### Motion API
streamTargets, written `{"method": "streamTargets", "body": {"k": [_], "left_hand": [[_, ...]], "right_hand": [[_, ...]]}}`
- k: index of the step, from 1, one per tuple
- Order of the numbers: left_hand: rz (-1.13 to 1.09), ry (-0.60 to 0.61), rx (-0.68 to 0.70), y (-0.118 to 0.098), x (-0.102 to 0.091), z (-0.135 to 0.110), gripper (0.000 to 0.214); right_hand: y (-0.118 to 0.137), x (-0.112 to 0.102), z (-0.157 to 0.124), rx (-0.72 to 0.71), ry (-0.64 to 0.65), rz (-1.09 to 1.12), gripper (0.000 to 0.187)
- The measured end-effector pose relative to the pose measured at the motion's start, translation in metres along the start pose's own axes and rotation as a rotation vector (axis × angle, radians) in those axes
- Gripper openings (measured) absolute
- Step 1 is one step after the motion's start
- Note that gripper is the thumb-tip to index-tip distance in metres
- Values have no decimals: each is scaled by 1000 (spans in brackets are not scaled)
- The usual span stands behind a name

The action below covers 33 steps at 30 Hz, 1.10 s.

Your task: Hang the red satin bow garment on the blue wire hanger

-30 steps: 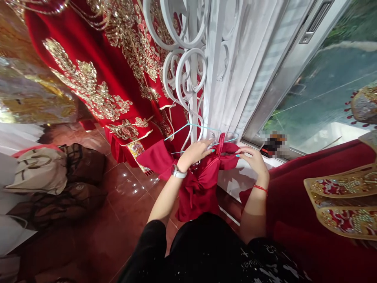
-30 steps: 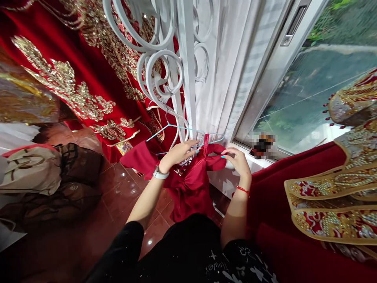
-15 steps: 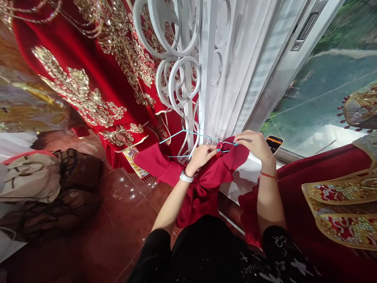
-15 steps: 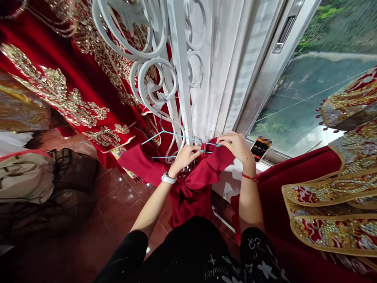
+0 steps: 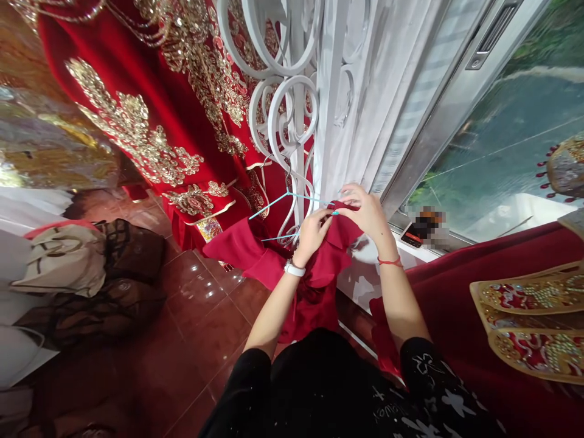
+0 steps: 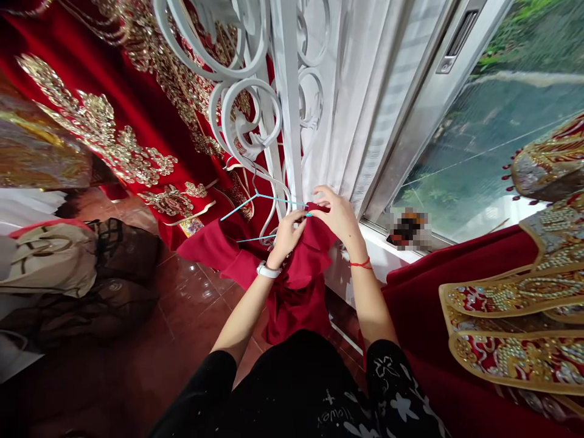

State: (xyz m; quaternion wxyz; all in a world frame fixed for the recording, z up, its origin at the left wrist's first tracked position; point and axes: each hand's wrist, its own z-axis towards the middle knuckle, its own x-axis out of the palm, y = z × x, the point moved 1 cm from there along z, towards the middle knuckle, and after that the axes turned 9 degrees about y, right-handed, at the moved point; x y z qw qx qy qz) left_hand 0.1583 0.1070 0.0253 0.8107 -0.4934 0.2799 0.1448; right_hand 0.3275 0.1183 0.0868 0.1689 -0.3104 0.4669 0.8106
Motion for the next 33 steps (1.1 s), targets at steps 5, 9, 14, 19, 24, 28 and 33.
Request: {"method": "streamTargets", "body": {"k": [5, 9, 14, 19, 24, 28, 33], "left_hand": [[-23, -68, 3, -3, 12, -28, 47], [-95, 12, -84, 4, 24, -30, 41], [-115, -65, 45, -9, -17, -60, 36], [280, -759, -168, -12, -76, -99, 56], [409, -694, -321, 24, -104, -93, 51], [454, -522, -315, 37, -121, -102, 48], [527, -321, -352, 30, -143, -116, 53]], "right_hand": [[-14, 17, -7, -81, -52, -7, 34], [-13, 33, -11, -7, -131, -75, 31], [-3, 51, -24, 126, -325, -206, 45], [10, 80, -15, 210, -309, -277, 38], [3, 93, 7, 277, -354, -410, 36], [-5, 73, 4, 286, -269, -416, 43], [2, 46, -9, 250, -146, -419, 46]]}}
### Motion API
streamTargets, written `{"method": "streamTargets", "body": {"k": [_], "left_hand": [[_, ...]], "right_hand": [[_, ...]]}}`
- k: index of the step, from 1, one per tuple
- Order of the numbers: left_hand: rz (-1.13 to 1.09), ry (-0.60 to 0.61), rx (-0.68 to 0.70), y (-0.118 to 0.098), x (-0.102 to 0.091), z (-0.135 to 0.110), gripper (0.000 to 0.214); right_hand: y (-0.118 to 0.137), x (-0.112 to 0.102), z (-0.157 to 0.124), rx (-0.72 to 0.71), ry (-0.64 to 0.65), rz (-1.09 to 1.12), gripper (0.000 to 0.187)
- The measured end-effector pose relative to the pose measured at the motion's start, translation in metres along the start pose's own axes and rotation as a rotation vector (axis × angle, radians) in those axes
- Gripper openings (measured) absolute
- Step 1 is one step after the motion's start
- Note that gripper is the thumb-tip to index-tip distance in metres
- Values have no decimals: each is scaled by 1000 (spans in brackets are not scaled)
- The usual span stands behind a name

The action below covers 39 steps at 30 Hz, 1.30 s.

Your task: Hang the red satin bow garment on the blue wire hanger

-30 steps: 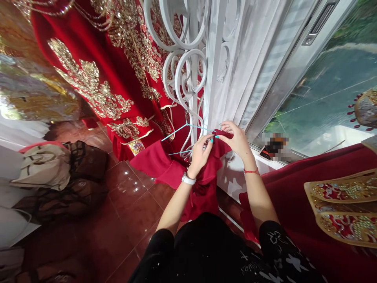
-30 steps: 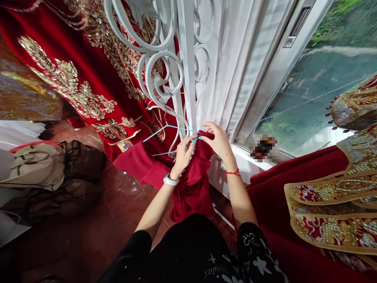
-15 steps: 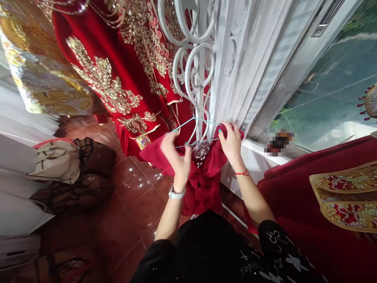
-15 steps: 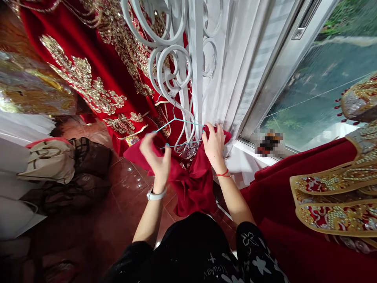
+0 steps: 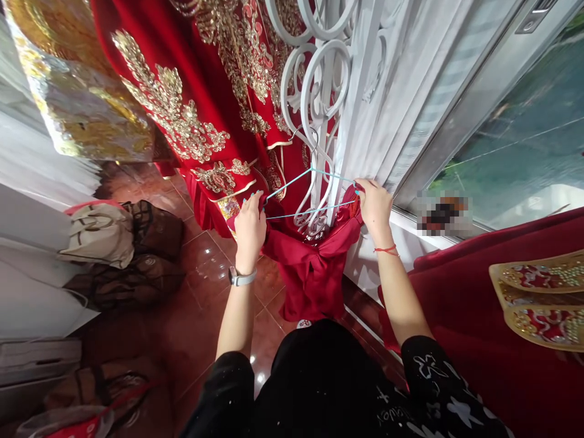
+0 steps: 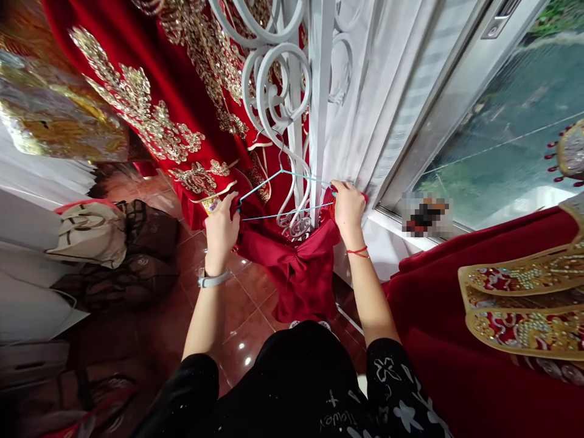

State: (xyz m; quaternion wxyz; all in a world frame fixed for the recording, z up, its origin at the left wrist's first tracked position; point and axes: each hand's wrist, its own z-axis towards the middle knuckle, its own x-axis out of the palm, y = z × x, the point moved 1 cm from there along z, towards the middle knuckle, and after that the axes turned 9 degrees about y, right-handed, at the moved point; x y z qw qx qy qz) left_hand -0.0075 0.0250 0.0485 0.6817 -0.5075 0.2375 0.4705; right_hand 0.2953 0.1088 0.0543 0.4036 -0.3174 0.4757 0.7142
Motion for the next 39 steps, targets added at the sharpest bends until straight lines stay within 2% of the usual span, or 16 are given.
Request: {"method": "streamTargets", "body": {"k": [4, 9, 15, 19, 26, 33, 36, 39], "left_hand": [[-46, 77, 44, 4, -12, 0, 58], [-152, 15, 70, 7, -11, -4, 49], [-53, -50, -7, 1, -2, -6, 45], [23, -25, -21, -3, 0, -4, 50], [174, -31, -62, -14, 6, 2, 45], [305, 104, -166, -28, -15, 7, 48], [182, 47, -166, -27, -25, 12, 47], [45, -52, -161, -10, -30, 17, 47]], "right_hand": [[1, -11, 0, 3, 33, -57, 47], [2, -12, 4, 49, -1, -106, 40], [0, -7, 1, 43, -7, -136, 33], [-5, -10, -4, -10, -8, -142, 26], [-5, -20, -9, 53, 2, -175, 27], [5, -23, -12, 185, -37, -174, 30], [3, -27, -2, 153, 0, -164, 29], [-17, -34, 18, 10, 53, -91, 26]]}}
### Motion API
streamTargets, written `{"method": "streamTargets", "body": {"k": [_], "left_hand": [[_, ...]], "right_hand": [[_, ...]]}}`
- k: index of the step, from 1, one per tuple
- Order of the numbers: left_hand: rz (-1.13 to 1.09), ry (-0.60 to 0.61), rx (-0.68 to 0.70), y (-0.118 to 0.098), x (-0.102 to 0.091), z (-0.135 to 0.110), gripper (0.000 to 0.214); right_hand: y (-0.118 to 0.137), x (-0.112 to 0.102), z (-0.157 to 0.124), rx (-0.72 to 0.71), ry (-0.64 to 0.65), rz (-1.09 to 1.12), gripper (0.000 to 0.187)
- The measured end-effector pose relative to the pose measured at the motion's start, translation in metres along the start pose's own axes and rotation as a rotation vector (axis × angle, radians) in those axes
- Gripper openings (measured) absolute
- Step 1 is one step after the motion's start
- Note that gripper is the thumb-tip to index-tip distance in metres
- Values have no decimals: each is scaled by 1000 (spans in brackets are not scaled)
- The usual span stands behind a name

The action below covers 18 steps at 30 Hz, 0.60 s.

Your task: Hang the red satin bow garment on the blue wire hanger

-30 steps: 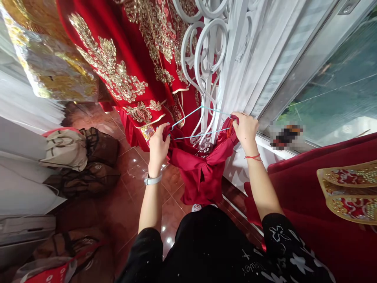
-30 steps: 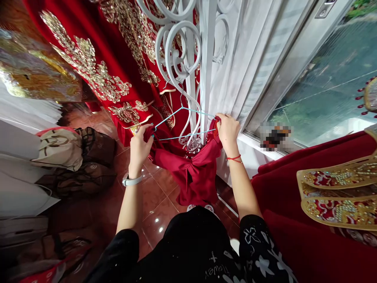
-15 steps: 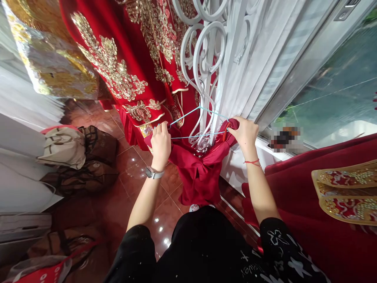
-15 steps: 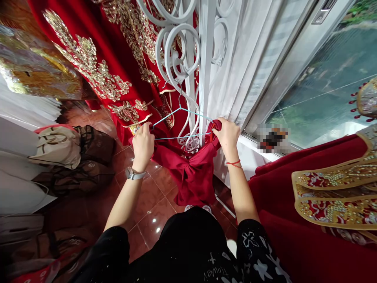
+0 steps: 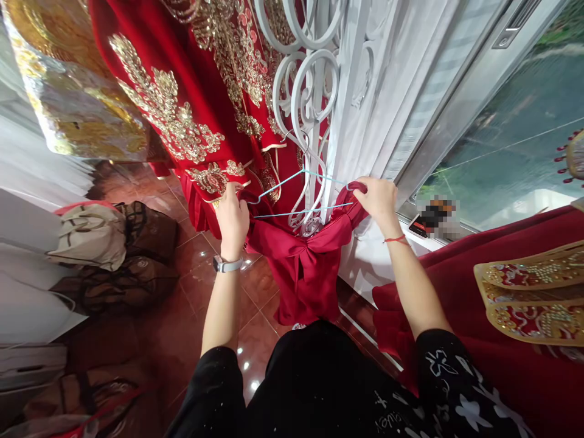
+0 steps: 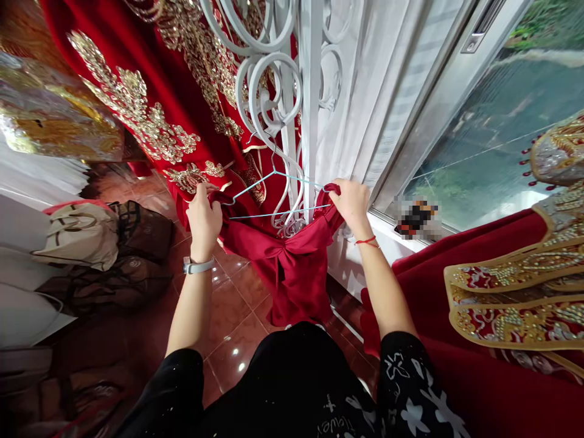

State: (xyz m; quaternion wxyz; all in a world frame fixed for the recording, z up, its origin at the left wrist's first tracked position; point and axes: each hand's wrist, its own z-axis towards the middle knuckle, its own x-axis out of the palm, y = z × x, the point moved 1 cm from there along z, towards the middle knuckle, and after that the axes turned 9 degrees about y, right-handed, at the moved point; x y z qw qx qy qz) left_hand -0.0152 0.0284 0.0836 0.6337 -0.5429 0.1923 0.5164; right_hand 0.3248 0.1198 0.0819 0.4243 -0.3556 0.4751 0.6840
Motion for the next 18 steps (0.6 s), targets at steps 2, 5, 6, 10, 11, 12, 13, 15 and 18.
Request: {"method": "streamTargets", "body": {"k": [2, 5, 6, 10, 11, 12, 13, 15, 18], "left_hand": [[-53, -28, -63, 22, 1, 3, 47], [-151, 6, -160, 61, 13, -3, 43], [-169, 30, -161, 72, 19, -8, 42], [-295, 40, -81, 90, 43, -37, 42], [-342, 31, -53, 90, 47, -46, 40], [-387, 24, -27, 88, 49, -53, 38], [-424, 24, -3, 86, 50, -61, 37], [-469, 54, 39, 80, 50, -75, 38], [-499, 90, 89, 69, 53, -91, 37]], "right_hand": [[-21, 0, 13, -105, 44, 128, 27], [-46, 14, 20, -238, 200, 466, 41], [-49, 23, 18, -264, 267, 580, 44], [-43, 67, 1, -259, 322, 780, 40], [-41, 78, -4, -236, 274, 770, 39], [-41, 89, -9, -193, 216, 749, 39], [-43, 99, -14, -132, 159, 723, 37], [-53, 117, -25, 6, 85, 678, 29], [-76, 137, -47, 159, 71, 652, 22]]}}
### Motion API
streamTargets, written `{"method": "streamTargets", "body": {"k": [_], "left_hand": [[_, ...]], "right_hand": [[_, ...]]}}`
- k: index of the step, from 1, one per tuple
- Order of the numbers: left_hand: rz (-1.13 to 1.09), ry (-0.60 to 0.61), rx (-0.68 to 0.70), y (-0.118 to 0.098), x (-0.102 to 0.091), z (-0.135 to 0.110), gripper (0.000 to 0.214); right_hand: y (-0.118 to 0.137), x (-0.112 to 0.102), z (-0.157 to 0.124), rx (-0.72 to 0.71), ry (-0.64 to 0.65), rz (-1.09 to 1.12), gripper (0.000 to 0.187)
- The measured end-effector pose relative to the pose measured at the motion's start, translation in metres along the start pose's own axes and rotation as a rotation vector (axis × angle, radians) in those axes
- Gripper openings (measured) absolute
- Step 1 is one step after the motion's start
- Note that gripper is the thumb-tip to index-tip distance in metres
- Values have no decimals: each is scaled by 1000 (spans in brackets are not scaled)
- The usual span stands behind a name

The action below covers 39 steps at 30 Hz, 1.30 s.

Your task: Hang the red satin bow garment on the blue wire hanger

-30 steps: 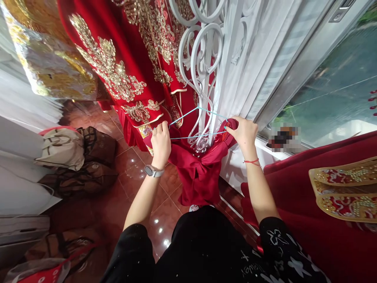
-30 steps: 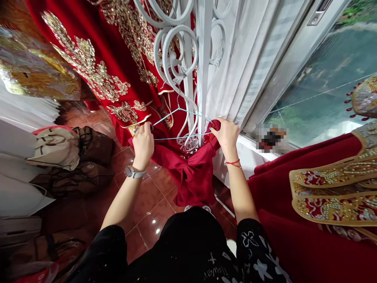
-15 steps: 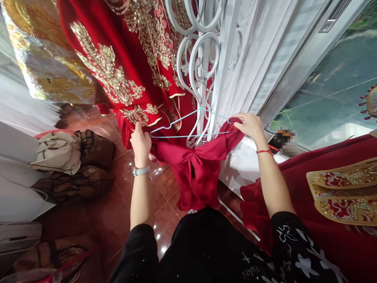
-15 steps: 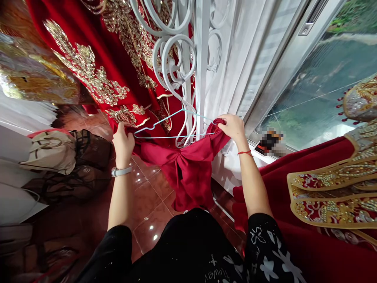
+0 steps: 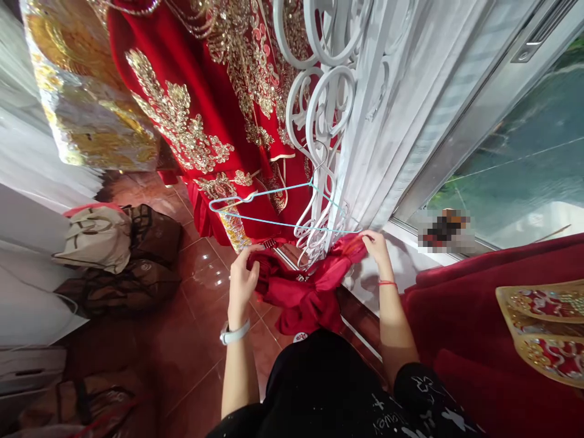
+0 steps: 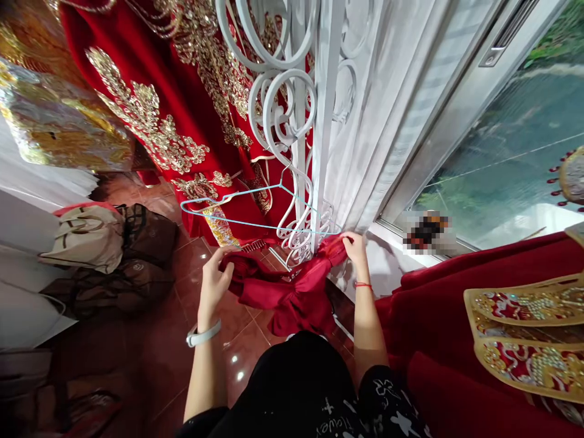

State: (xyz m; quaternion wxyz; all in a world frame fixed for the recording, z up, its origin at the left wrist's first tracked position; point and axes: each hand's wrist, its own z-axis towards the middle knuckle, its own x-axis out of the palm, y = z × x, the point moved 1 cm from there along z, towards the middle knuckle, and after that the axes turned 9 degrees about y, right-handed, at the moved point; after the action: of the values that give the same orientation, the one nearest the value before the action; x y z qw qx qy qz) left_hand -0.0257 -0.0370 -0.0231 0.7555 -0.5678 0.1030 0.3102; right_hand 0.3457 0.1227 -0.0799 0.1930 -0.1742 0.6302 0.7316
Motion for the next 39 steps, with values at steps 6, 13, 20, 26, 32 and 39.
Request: {"method": "streamTargets", "body": {"k": [6, 13, 20, 26, 32, 39], "left_hand": [[70, -94, 169, -22, 21, 0, 32], [187, 13, 394, -44, 42, 16, 29], [545, 360, 312, -56, 59, 40, 66], [734, 568, 228, -59, 85, 54, 82], [748, 572, 174, -65, 102, 45, 85], [669, 533, 153, -70, 107, 35, 86]], "right_hand": [[-43, -9, -37, 202, -108, -65, 17], [-58, -20, -51, 338, -373, 196, 22], [-41, -43, -51, 143, -405, 612, 27], [-22, -44, -64, -87, -487, 602, 29], [-4, -39, -66, -114, -464, 493, 33], [26, -32, -68, -97, -323, 477, 31]]}}
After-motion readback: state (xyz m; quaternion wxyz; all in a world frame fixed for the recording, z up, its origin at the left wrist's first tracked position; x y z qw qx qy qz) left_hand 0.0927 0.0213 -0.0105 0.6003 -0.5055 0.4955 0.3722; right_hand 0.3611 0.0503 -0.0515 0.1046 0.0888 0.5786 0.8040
